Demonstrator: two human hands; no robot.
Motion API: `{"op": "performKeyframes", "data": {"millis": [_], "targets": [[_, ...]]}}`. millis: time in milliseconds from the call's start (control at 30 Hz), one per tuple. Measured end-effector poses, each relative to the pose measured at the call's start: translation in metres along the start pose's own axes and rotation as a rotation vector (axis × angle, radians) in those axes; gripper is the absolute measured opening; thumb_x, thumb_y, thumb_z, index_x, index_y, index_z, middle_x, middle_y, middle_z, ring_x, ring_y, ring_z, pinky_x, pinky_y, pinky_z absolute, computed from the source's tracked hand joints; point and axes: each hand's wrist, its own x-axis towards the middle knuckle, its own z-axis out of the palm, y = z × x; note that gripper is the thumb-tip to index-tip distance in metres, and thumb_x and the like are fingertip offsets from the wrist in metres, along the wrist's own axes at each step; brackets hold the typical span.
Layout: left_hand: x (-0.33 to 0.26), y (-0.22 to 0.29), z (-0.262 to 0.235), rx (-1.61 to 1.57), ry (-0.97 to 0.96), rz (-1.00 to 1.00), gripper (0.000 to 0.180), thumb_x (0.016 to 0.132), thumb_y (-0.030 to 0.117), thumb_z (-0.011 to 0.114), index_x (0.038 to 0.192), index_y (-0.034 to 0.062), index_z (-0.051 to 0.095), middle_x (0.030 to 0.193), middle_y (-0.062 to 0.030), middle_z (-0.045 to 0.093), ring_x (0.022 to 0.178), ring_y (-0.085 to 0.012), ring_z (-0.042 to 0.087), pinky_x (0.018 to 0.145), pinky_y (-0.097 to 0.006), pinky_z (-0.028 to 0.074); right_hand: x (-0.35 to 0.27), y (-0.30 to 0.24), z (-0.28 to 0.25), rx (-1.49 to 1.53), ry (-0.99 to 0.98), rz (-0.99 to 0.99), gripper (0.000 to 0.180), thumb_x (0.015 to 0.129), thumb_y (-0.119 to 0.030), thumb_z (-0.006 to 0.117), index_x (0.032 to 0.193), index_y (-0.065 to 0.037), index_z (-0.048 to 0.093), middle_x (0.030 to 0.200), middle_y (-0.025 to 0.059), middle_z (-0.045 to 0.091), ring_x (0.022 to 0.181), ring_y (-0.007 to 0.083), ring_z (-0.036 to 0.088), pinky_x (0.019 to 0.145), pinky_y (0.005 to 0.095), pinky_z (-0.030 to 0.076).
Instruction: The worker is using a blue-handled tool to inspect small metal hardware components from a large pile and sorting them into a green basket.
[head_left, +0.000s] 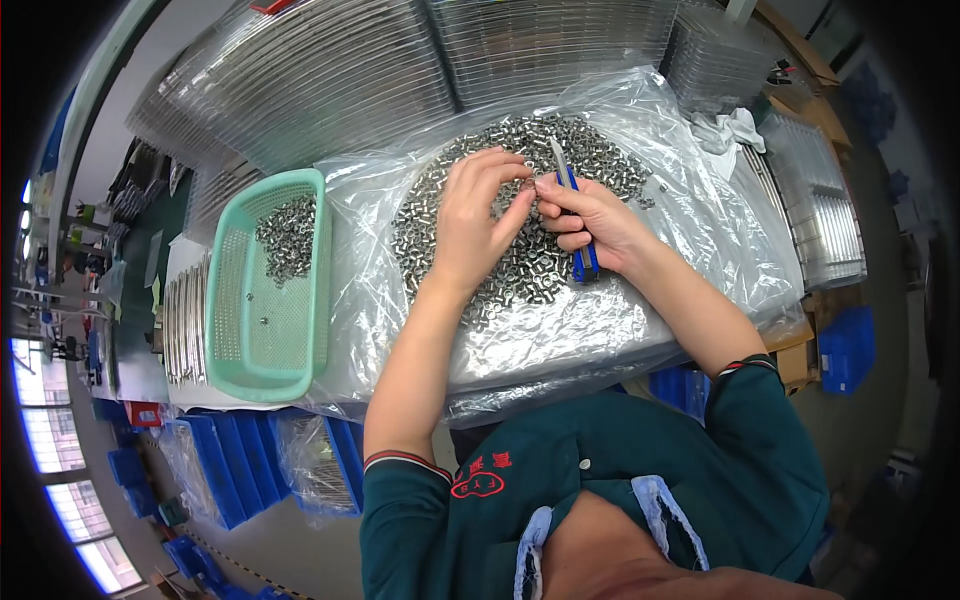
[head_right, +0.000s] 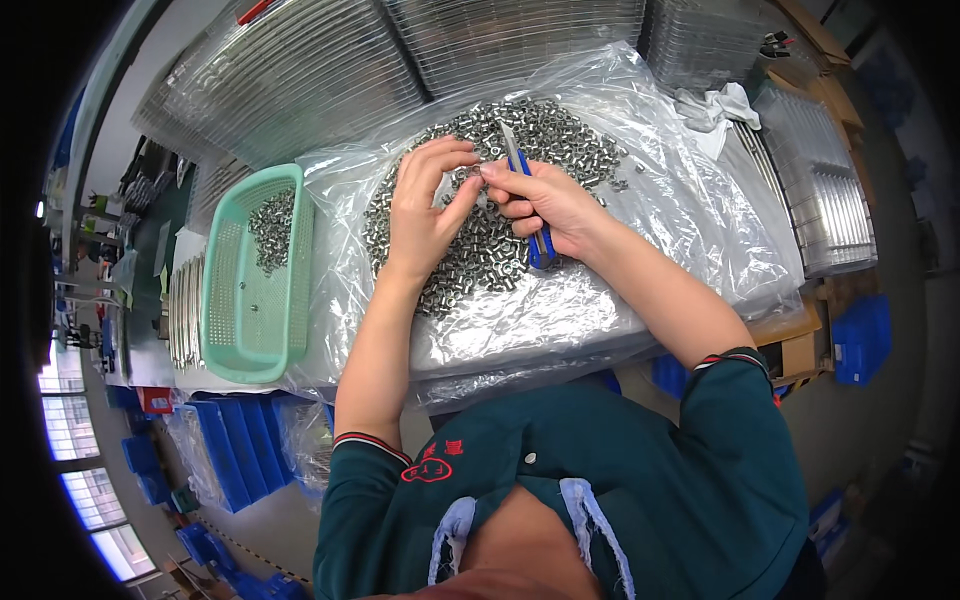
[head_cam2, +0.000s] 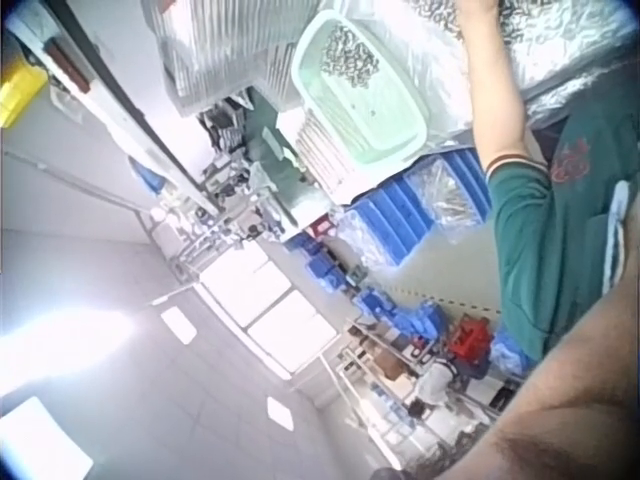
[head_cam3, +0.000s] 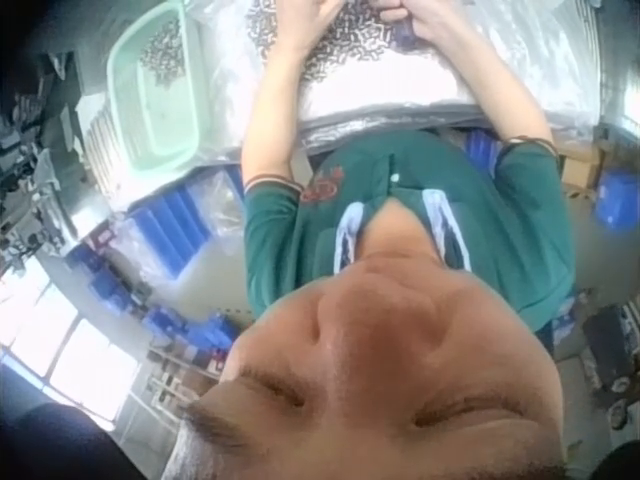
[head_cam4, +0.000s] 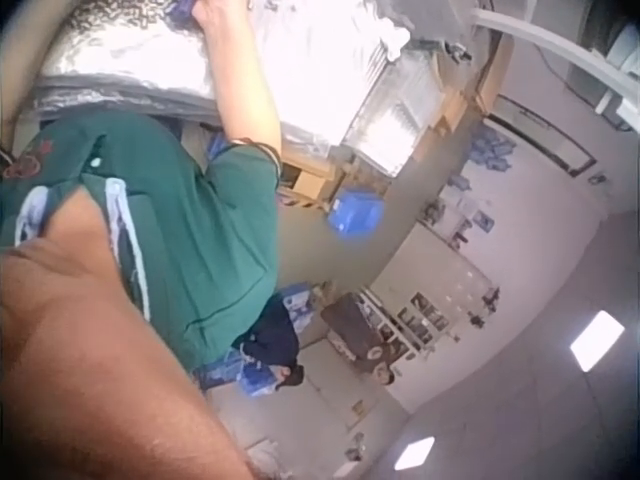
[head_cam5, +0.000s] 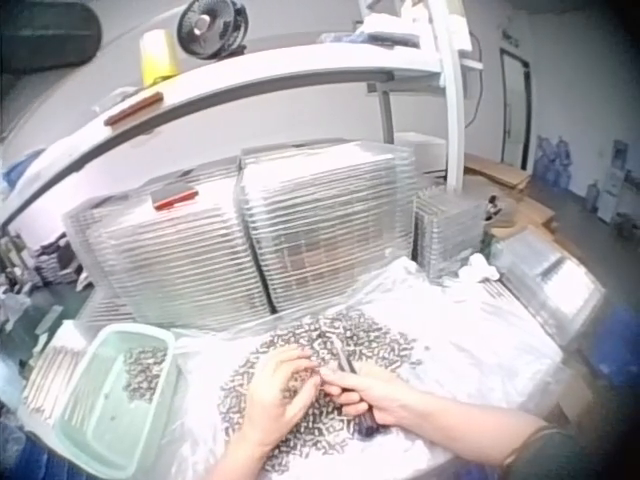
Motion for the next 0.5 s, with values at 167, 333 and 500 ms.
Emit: {"op": "performKeyframes", "data": {"millis": [167, 333, 500], "targets": [[-0.001, 0.000, 0.001, -0.056, -0.022, -0.044, 0.019, 0.072, 0.006, 0.066, 0.090, 0.0049, 0.061, 0.099, -0.0070, 0.060, 0.100, -0.0247, 0.054, 0.085, -0.035, 0.042, -0.001, -0.001, 0.000, 0.035, -0.021, 0.003, 0.016, 0.085, -0.022, 0.059, 0.083, -0.009, 0.050, 0.066, -0.0047, 0.048, 0.046, -0.0026, 0.038, 0.034, 0.0113, 0.028], [-0.002, -0.001, 0.003, -0.013, -0.026, 0.022, 0.019, 0.072, 0.005, 0.066, 0.090, 0.0043, 0.061, 0.097, -0.0073, 0.060, 0.096, -0.0237, 0.055, 0.083, -0.033, 0.043, -0.001, 0.001, 0.000, -0.047, -0.026, -0.023, 0.016, 0.086, -0.023, 0.059, 0.081, -0.010, 0.050, 0.066, -0.0049, 0.047, 0.047, -0.0025, 0.038, 0.034, 0.0113, 0.028], [-0.003, 0.005, -0.002, -0.122, 0.036, -0.154, 0.013, 0.076, 0.006, 0.064, 0.089, 0.0034, 0.060, 0.088, -0.0079, 0.059, 0.088, -0.0192, 0.055, 0.078, -0.030, 0.044, 0.000, -0.003, -0.004, 0.139, -0.080, 0.043, 0.025, 0.090, -0.028, 0.050, 0.096, -0.003, 0.053, 0.064, -0.0060, 0.042, 0.046, -0.0021, 0.034, 0.035, 0.0118, 0.026]]}}
